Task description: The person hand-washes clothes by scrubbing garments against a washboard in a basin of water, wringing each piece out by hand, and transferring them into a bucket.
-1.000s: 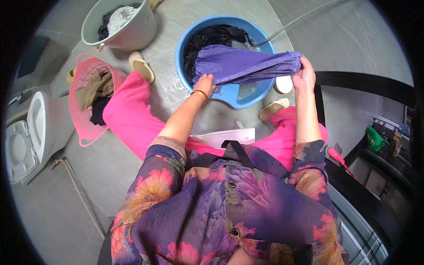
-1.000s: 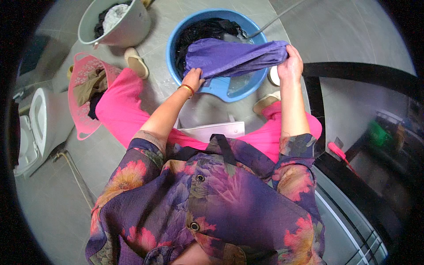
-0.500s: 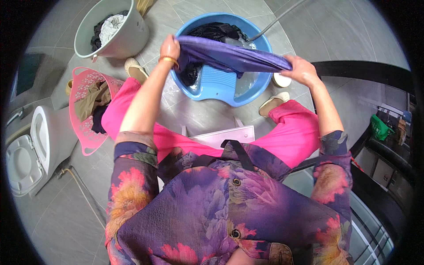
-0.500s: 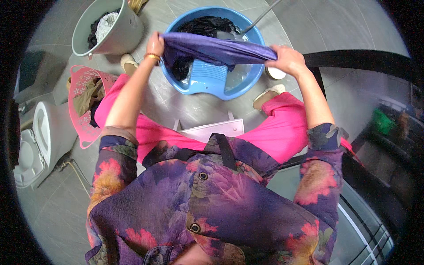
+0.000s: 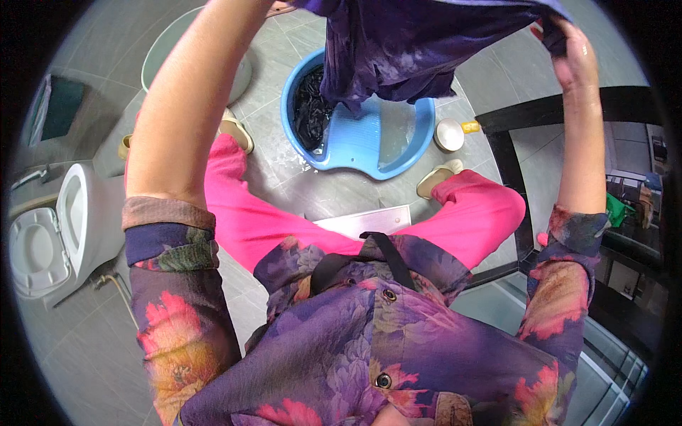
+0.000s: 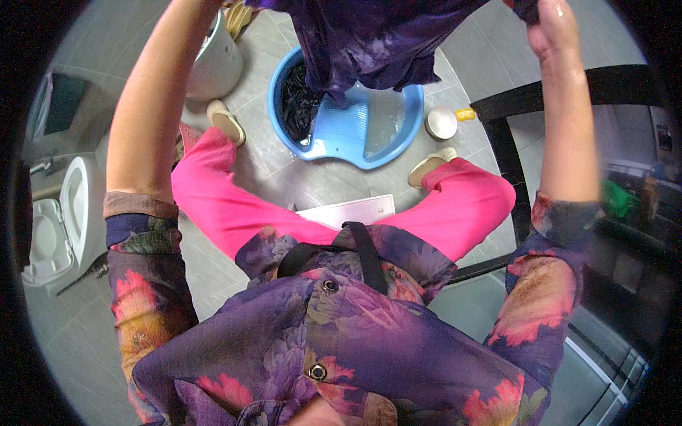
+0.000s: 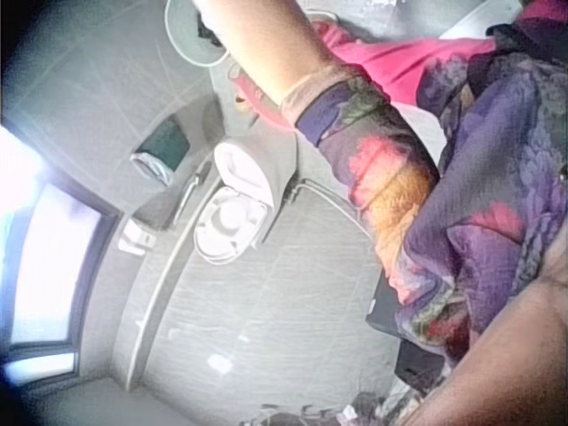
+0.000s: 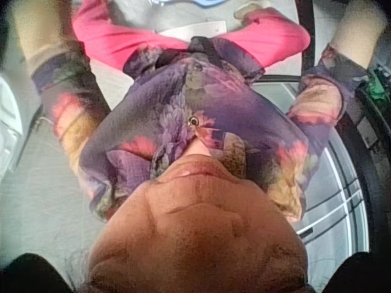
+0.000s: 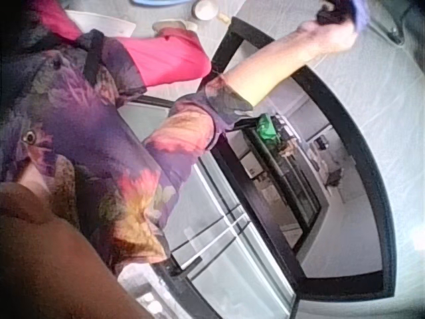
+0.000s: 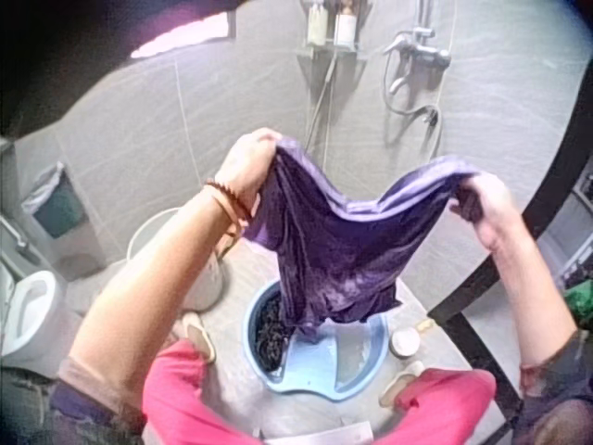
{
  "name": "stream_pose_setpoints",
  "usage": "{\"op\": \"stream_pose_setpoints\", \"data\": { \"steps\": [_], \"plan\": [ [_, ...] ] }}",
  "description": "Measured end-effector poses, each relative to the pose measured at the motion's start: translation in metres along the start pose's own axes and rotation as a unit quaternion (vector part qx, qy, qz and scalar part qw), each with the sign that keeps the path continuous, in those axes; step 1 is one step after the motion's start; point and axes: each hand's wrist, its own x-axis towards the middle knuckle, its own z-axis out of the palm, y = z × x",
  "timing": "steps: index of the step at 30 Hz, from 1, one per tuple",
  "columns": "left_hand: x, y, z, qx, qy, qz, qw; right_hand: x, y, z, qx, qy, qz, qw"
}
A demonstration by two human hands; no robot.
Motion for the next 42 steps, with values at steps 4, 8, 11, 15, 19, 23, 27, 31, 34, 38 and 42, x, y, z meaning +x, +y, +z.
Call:
{"op": "stream_pose_setpoints", "data": {
  "steps": [4, 8, 11, 15, 19, 23, 27, 31, 34, 38, 42],
  "plan": [
    [0.010, 0.084, -0.022, -0.387, -0.013, -0.275, 0.880, -0.025, -0.041, 0.039, 0.081, -0.011, -0.012, 0.997],
    [-0.005, 0.094, -0.033, -0.379, -0.095, -0.124, 0.912, -0.051, -0.052, 0.069, 0.108, -0.052, -0.031, 0.992],
    [-0.020, 0.113, -0.031, -0.326, -0.099, -0.126, 0.931, -0.070, -0.051, 0.088, 0.104, -0.054, -0.022, 0.993],
    [-0.023, 0.129, -0.026, -0.502, -0.104, -0.279, 0.812, -0.087, -0.052, 0.105, 0.109, -0.080, -0.029, 0.990],
    [-0.026, 0.132, -0.018, -0.537, -0.135, -0.272, 0.787, -0.091, -0.048, 0.113, 0.150, -0.148, -0.010, 0.978],
    [-0.050, 0.057, 0.049, -0.472, -0.175, -0.287, 0.815, -0.056, 0.031, 0.116, 0.104, -0.221, 0.019, 0.969],
    [-0.172, -0.048, 0.140, -0.110, -0.128, -0.251, 0.953, -0.067, 0.202, 0.139, -0.083, -0.157, 0.215, 0.960],
    [-0.302, -0.078, 0.153, -0.101, -0.278, -0.347, 0.890, -0.142, 0.318, 0.111, -0.170, -0.245, 0.415, 0.860],
    [-0.383, -0.076, 0.136, -0.042, -0.366, -0.397, 0.841, -0.161, 0.338, 0.113, -0.121, -0.184, 0.444, 0.869],
    [-0.408, -0.009, 0.152, 0.002, -0.428, -0.415, 0.803, -0.158, 0.360, 0.051, -0.084, -0.071, 0.415, 0.903],
    [-0.387, 0.028, 0.171, 0.044, -0.503, -0.341, 0.793, -0.140, 0.379, -0.032, -0.088, 0.086, 0.389, 0.913]
  ]
}}
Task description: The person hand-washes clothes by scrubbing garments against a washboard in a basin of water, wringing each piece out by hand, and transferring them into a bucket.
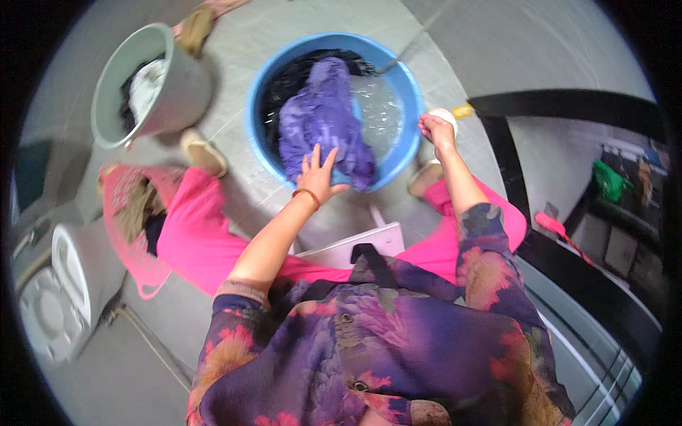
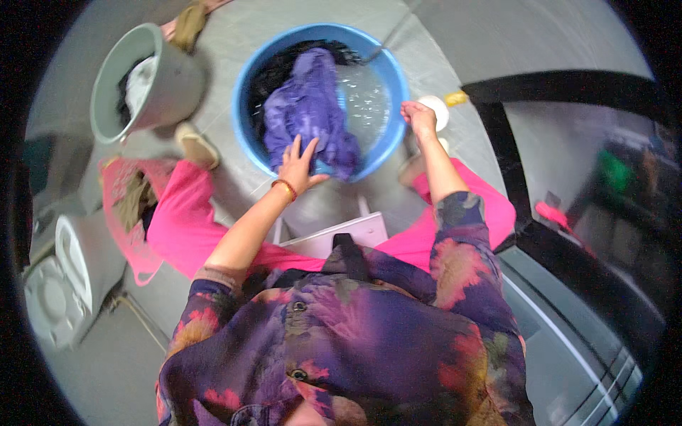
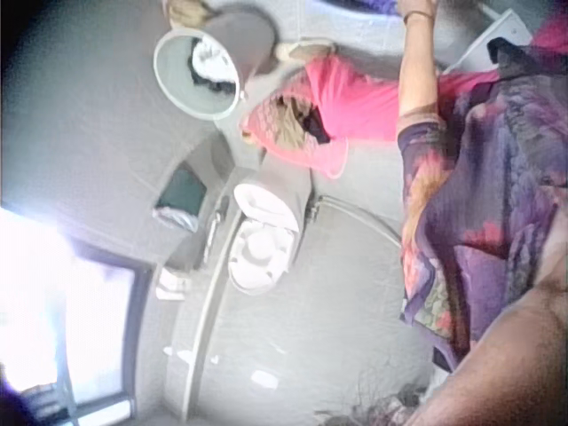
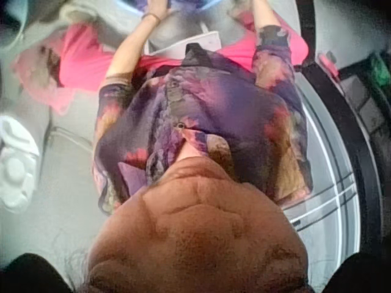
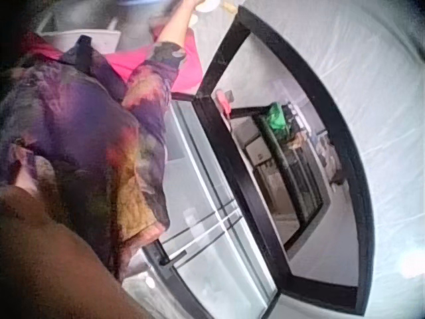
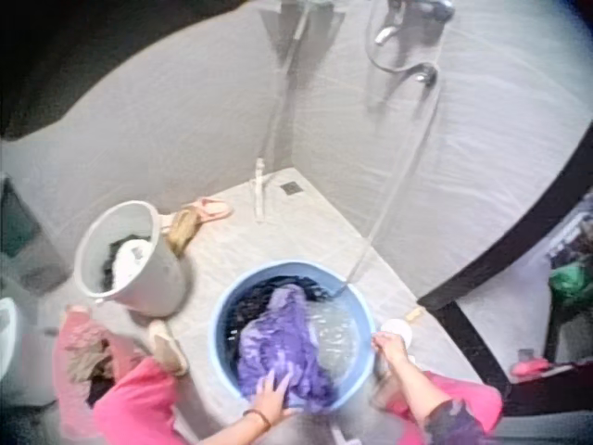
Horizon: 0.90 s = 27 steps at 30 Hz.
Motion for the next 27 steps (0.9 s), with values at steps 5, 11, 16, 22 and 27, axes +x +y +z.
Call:
{"op": "stream_pose_setpoints", "data": {
  "steps": [5, 11, 16, 22, 27],
  "plan": [
    [0.019, 0.027, 0.009, 0.126, -0.070, -0.025, 0.989, 0.053, 0.056, -0.108, -0.062, 0.214, 0.046, 0.974],
    [0.037, 0.021, 0.030, 0.237, -0.060, -0.001, 0.970, 0.071, 0.127, -0.125, -0.321, 0.230, 0.006, 0.919],
    [0.043, 0.015, 0.032, 0.234, -0.078, 0.001, 0.969, 0.096, 0.149, -0.090, 0.042, 0.204, 0.285, 0.936],
    [0.050, 0.017, 0.034, 0.227, -0.100, 0.007, 0.969, 0.117, 0.179, -0.071, 0.314, 0.224, 0.329, 0.862],
    [0.041, -0.008, 0.032, 0.222, -0.069, 0.007, 0.973, 0.103, 0.146, -0.028, -0.408, 0.369, 0.151, 0.821]
  ]
}}
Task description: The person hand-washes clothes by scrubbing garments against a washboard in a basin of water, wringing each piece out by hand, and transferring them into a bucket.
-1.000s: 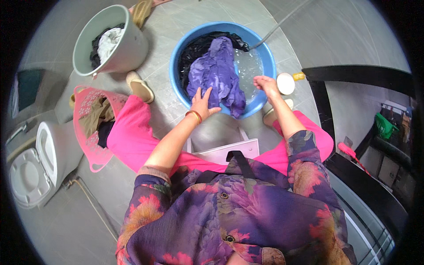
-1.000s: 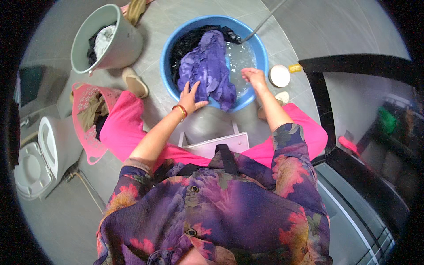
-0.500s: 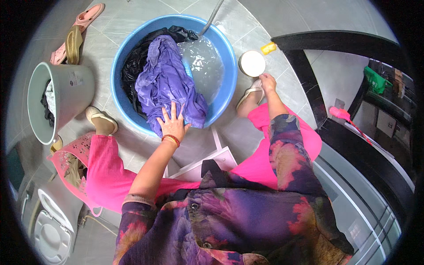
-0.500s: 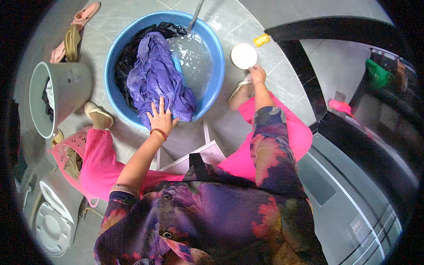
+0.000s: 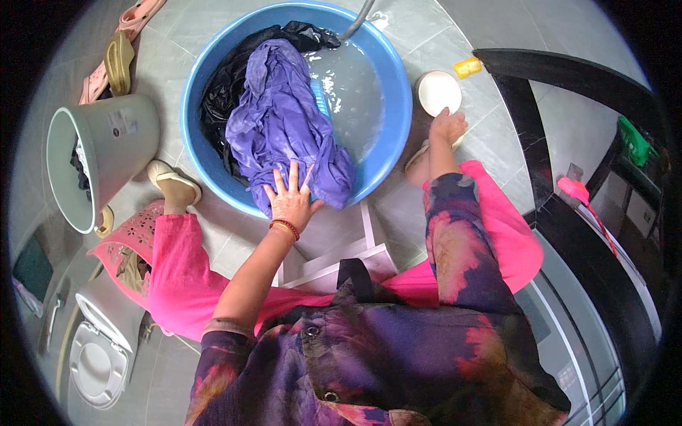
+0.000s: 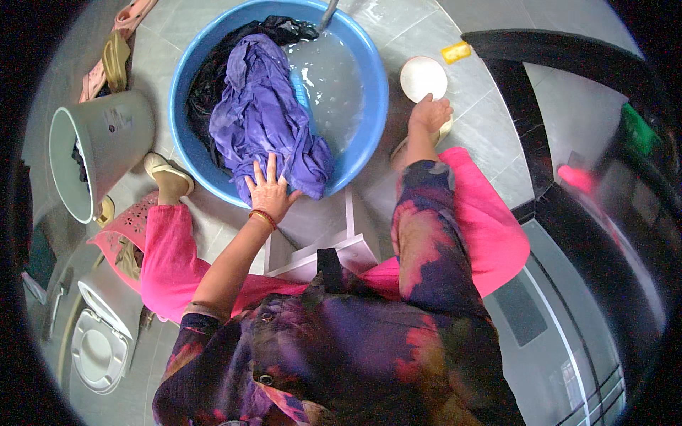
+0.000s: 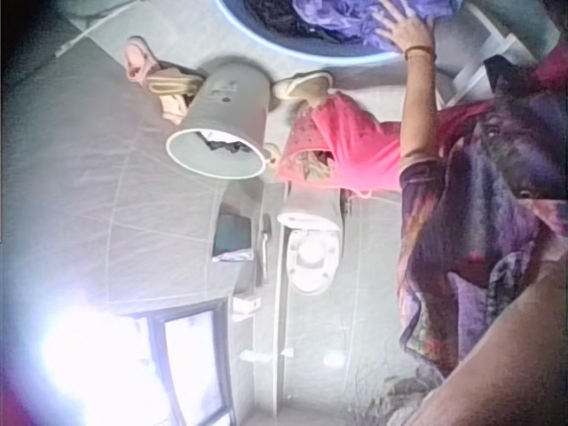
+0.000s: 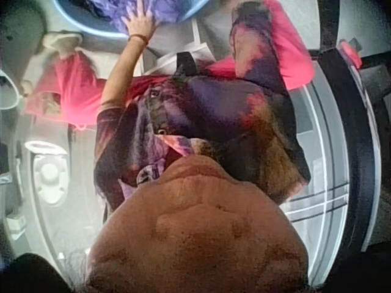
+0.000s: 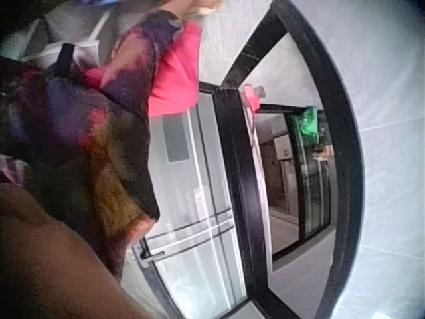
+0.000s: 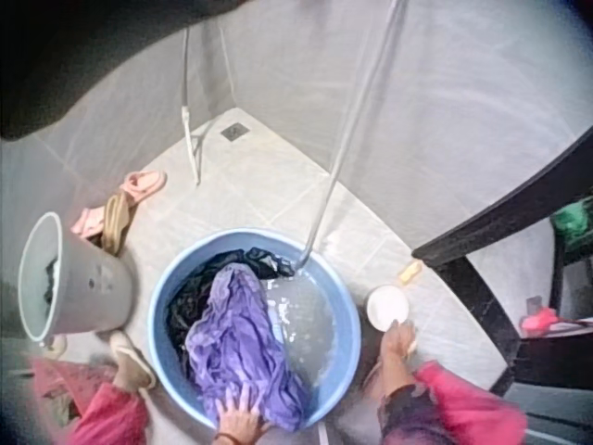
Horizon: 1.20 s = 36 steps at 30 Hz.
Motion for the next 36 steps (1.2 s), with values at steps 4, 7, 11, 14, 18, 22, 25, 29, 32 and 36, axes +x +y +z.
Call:
{"op": "stream_pose_setpoints", "data": {
  "steps": [4, 7, 11, 14, 18, 22, 25, 29, 32, 36],
  "plan": [
    [0.006, 0.005, 0.000, 0.027, -0.025, 0.004, 0.999, 0.006, -0.008, -0.008, -0.018, -0.046, -0.283, 0.958],
    [0.014, 0.015, 0.000, 0.007, -0.010, 0.021, 1.000, 0.047, 0.020, 0.014, -0.201, -0.117, -0.331, 0.914],
    [0.012, 0.010, -0.004, -0.011, -0.016, 0.033, 0.999, 0.044, 0.009, 0.034, -0.043, -0.191, -0.228, 0.954],
    [0.007, 0.004, -0.005, -0.010, -0.017, 0.028, 0.999, 0.020, -0.005, 0.033, -0.051, -0.158, -0.213, 0.963],
    [0.009, 0.008, -0.001, -0.021, 0.003, 0.041, 0.999, 0.023, 0.004, 0.021, -0.085, -0.132, -0.255, 0.954],
    [0.008, 0.006, 0.000, -0.026, 0.009, 0.038, 0.999, 0.011, -0.003, 0.004, -0.005, -0.124, -0.241, 0.962],
    [0.011, 0.011, 0.000, -0.039, 0.032, 0.050, 0.997, 0.028, 0.008, -0.013, -0.035, -0.116, -0.405, 0.906],
    [0.005, 0.001, 0.002, -0.036, 0.035, 0.039, 0.998, -0.001, -0.041, -0.058, 0.454, -0.365, -0.003, 0.813],
    [-0.003, 0.000, -0.002, -0.053, 0.027, 0.027, 0.998, -0.064, -0.095, -0.098, 0.526, -0.395, -0.060, 0.750],
    [-0.006, 0.003, -0.011, -0.066, 0.005, 0.052, 0.996, -0.165, -0.143, -0.073, 0.366, -0.139, -0.655, 0.646]
  ]
}}
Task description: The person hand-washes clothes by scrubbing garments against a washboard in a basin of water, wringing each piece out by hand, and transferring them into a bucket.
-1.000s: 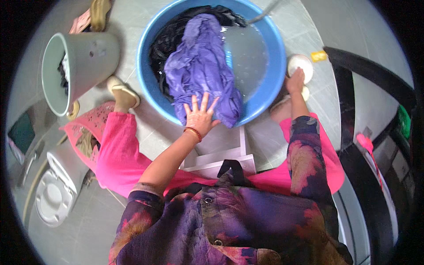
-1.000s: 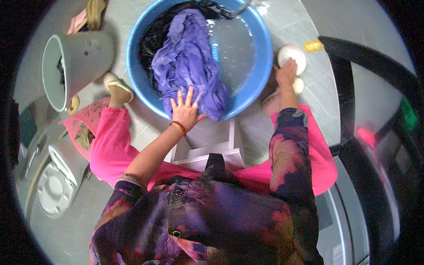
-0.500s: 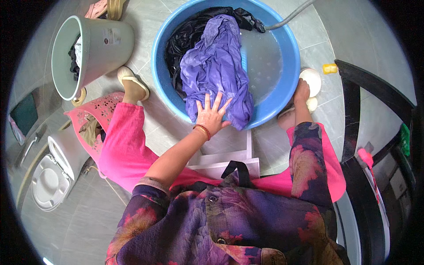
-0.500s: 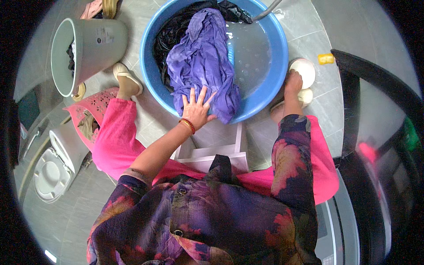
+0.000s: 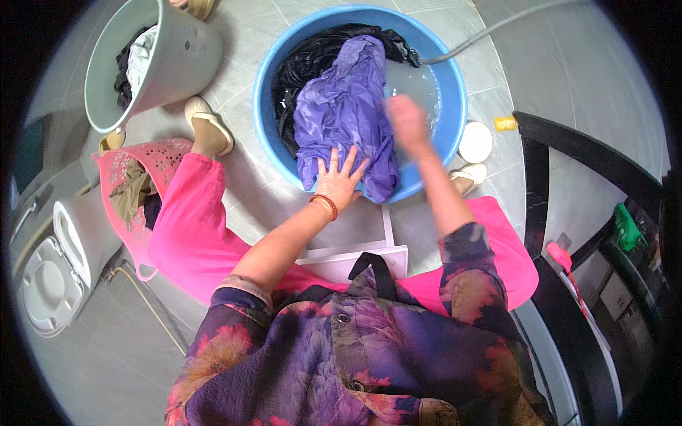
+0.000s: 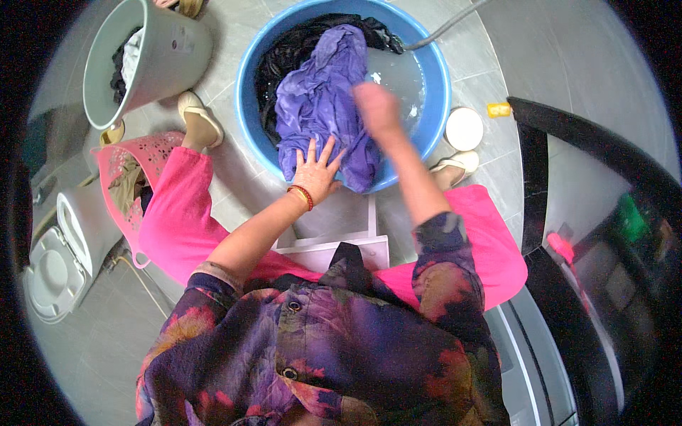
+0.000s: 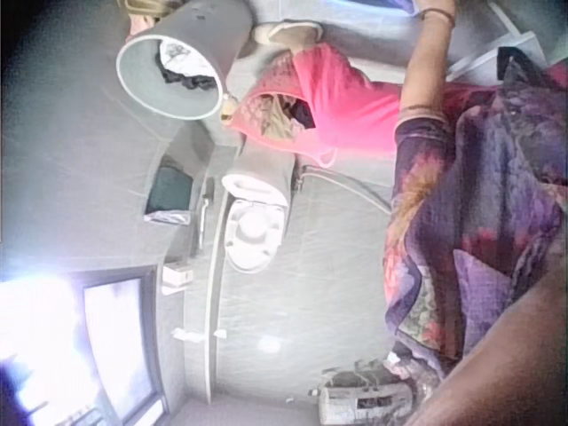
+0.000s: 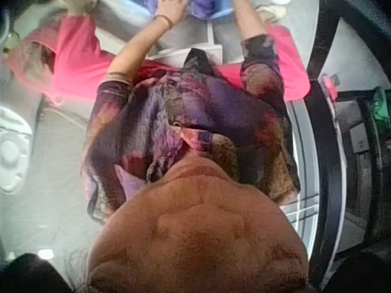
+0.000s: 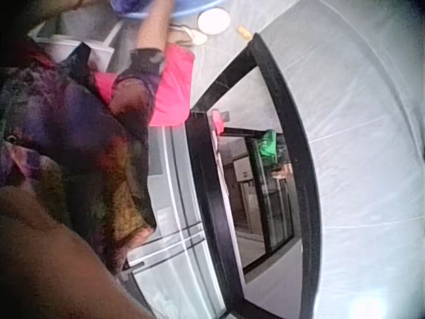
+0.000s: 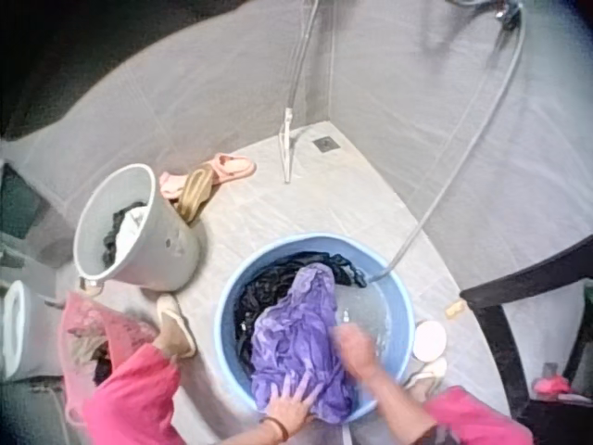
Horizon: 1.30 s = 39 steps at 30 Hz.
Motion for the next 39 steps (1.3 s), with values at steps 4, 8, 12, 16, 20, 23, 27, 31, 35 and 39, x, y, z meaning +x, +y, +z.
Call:
{"op": "stream_pose_setpoints", "data": {
  "steps": [4, 8, 12, 16, 20, 23, 27, 31, 35, 39],
  "plan": [
    [-0.005, -0.003, -0.002, -0.014, -0.034, 0.028, 0.999, 0.002, -0.006, 0.073, -0.038, -0.340, 0.038, 0.939],
    [0.000, -0.003, -0.008, -0.032, -0.004, 0.041, 0.999, 0.001, 0.011, 0.083, -0.264, -0.390, 0.035, 0.881],
    [-0.004, -0.020, 0.004, -0.016, -0.078, 0.040, 0.996, -0.064, -0.023, 0.027, -0.123, -0.423, -0.027, 0.897],
    [0.001, -0.019, 0.005, -0.010, -0.039, 0.046, 0.998, -0.062, 0.000, -0.013, 0.014, -0.420, 0.092, 0.903],
    [0.002, -0.016, 0.004, -0.003, -0.027, 0.050, 0.998, -0.045, 0.065, -0.011, 0.379, 0.029, 0.502, 0.777],
    [0.008, -0.014, -0.002, -0.005, -0.032, 0.054, 0.998, -0.047, 0.125, -0.011, 0.443, 0.214, 0.584, 0.646],
    [0.015, -0.005, 0.000, -0.019, -0.019, 0.065, 0.998, -0.040, 0.153, -0.008, 0.522, 0.334, 0.579, 0.529],
    [0.003, -0.020, 0.000, -0.025, -0.038, 0.043, 0.998, -0.007, 0.086, 0.005, 0.671, -0.079, 0.422, 0.605],
    [0.004, -0.017, -0.002, -0.017, -0.032, 0.049, 0.998, -0.001, 0.027, 0.013, 0.262, -0.331, 0.357, 0.833],
    [0.009, -0.009, -0.023, -0.022, -0.018, 0.071, 0.997, 0.001, 0.050, -0.032, 0.178, -0.049, 0.423, 0.887]
  ]
}}
